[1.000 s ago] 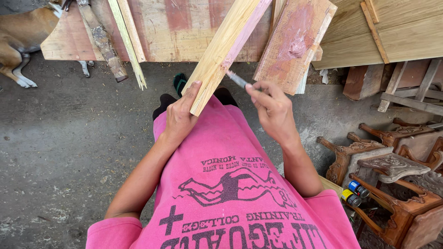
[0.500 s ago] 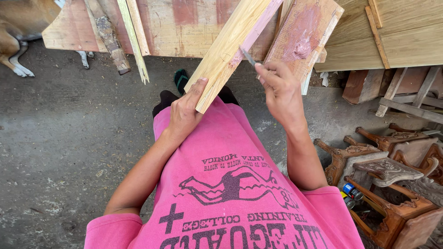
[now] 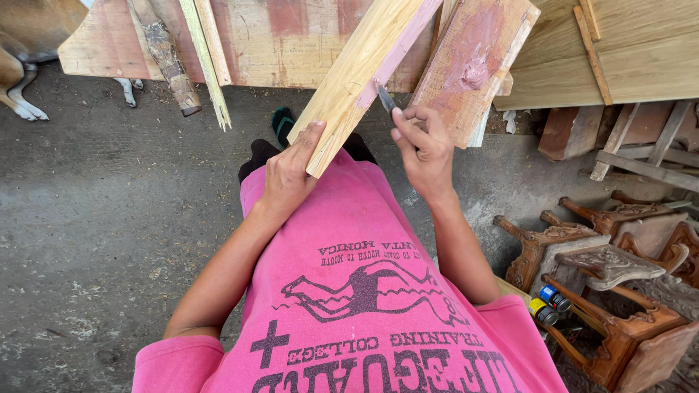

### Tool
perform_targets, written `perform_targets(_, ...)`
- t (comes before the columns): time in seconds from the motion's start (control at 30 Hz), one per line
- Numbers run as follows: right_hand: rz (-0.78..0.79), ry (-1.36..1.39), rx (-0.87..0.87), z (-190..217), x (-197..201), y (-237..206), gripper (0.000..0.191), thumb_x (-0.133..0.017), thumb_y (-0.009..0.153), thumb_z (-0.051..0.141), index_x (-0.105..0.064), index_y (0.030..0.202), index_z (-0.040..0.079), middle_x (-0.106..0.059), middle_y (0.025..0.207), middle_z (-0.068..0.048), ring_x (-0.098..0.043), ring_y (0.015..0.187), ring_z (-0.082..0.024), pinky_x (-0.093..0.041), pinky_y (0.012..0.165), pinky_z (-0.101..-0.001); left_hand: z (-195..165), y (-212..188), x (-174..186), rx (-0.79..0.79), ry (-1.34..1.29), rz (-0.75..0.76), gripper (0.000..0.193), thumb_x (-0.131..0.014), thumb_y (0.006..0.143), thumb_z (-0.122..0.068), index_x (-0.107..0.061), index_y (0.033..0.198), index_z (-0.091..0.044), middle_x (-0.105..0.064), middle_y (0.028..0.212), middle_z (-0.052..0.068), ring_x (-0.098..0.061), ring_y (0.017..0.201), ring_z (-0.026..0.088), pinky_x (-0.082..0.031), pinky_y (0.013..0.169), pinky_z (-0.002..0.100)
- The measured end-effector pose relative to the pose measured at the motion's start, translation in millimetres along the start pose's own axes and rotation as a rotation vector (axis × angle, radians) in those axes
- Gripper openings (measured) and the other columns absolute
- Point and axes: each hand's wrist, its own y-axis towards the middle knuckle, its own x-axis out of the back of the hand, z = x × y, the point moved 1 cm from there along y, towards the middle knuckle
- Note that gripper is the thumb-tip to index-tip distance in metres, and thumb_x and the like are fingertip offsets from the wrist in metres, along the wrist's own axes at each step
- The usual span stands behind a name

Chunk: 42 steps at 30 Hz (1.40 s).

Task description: The person holds a long wooden board against their body and scrapes its edge with a small knife, working along the edge and repositioning the board. A hammer rests on the work surface nearby, and the person occasionally turns the board to reach different sections.

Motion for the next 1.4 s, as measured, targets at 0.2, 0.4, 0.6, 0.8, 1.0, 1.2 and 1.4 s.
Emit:
perform_targets(0.2,0.048,-0.026,-0.100,9.3,14.7,-25.3,0.031,-0.074,0.095,-0.005,-0.075,0.124,0.006,-0.065,0.112,-0.010,-0.063,0.081,-0.016,-0.051,0.072,-0.0296,3.8,-0.4,-1.7,0.003,0.010,0.020,0.067,-0.074,0.088,-0.002,-0.050,0.150,-0.003,-0.065,0.135,0.024,-0.068,0.121,0.039,-0.060,0.094,0.044)
perform_targets(0.4,-0.063,-0.059,-0.193,0.8,30.6,10.7,0.029,-0.066,0.100,-0.005,-0.073,0.127,0.004,-0.069,0.115,-0.014,-0.069,0.082,-0.021,-0.055,0.069,-0.0328,3.2,-0.6,-5.0,0.002,0.020,0.025,0.071,-0.074,0.086,0.001,-0.047,0.152,-0.004,-0.064,0.136,0.026,-0.070,0.115,0.040,-0.061,0.091,0.043)
perform_targets(0.6,-0.099,-0.242,0.017,-9.1,36.2,47.5,0.028,-0.070,0.102,-0.006,-0.073,0.129,0.000,-0.069,0.114,-0.015,-0.070,0.096,-0.029,-0.055,0.083,-0.0379,-0.8,0.9,-4.6,0.021,0.021,0.037,0.072,-0.073,0.085,0.003,-0.048,0.152,-0.005,-0.065,0.135,0.025,-0.071,0.111,0.040,-0.062,0.087,0.044)
perform_targets(0.8,0.088,-0.107,0.001,11.0,25.6,14.4,0.034,-0.069,0.095,-0.008,-0.073,0.127,0.005,-0.068,0.114,-0.016,-0.071,0.095,-0.027,-0.057,0.077,-0.0357,-1.0,-0.4,-4.5,0.036,0.004,0.017,0.073,-0.073,0.085,0.003,-0.047,0.152,-0.007,-0.064,0.137,0.026,-0.071,0.112,0.041,-0.062,0.088,0.044)
perform_targets(1.0,0.239,0.015,0.070,26.3,33.3,-6.8,0.035,-0.069,0.092,-0.009,-0.073,0.124,0.006,-0.069,0.112,-0.012,-0.072,0.096,-0.027,-0.057,0.080,-0.0352,0.7,-3.7,-1.7,0.004,0.010,0.019,0.072,-0.072,0.085,0.002,-0.046,0.152,-0.006,-0.064,0.136,0.027,-0.070,0.115,0.042,-0.061,0.090,0.044)
perform_targets(1.2,-0.058,-0.132,-0.011,6.7,53.6,8.9,0.033,-0.066,0.098,-0.008,-0.072,0.128,0.003,-0.069,0.110,-0.015,-0.070,0.093,-0.025,-0.056,0.079,-0.0349,-1.3,-3.6,-0.2,0.034,0.015,0.047,0.072,-0.074,0.085,-0.002,-0.047,0.152,-0.005,-0.066,0.131,0.026,-0.072,0.106,0.042,-0.061,0.084,0.045)
perform_targets(1.4,-0.194,-0.094,-0.030,-42.3,64.9,62.8,0.030,-0.064,0.100,-0.007,-0.072,0.128,0.002,-0.070,0.111,-0.016,-0.070,0.088,-0.024,-0.056,0.076,-0.0340,-8.1,-2.6,1.4,0.061,0.005,0.003,0.065,-0.076,0.090,-0.008,-0.051,0.149,-0.006,-0.069,0.129,0.025,-0.074,0.100,0.040,-0.062,0.080,0.044)
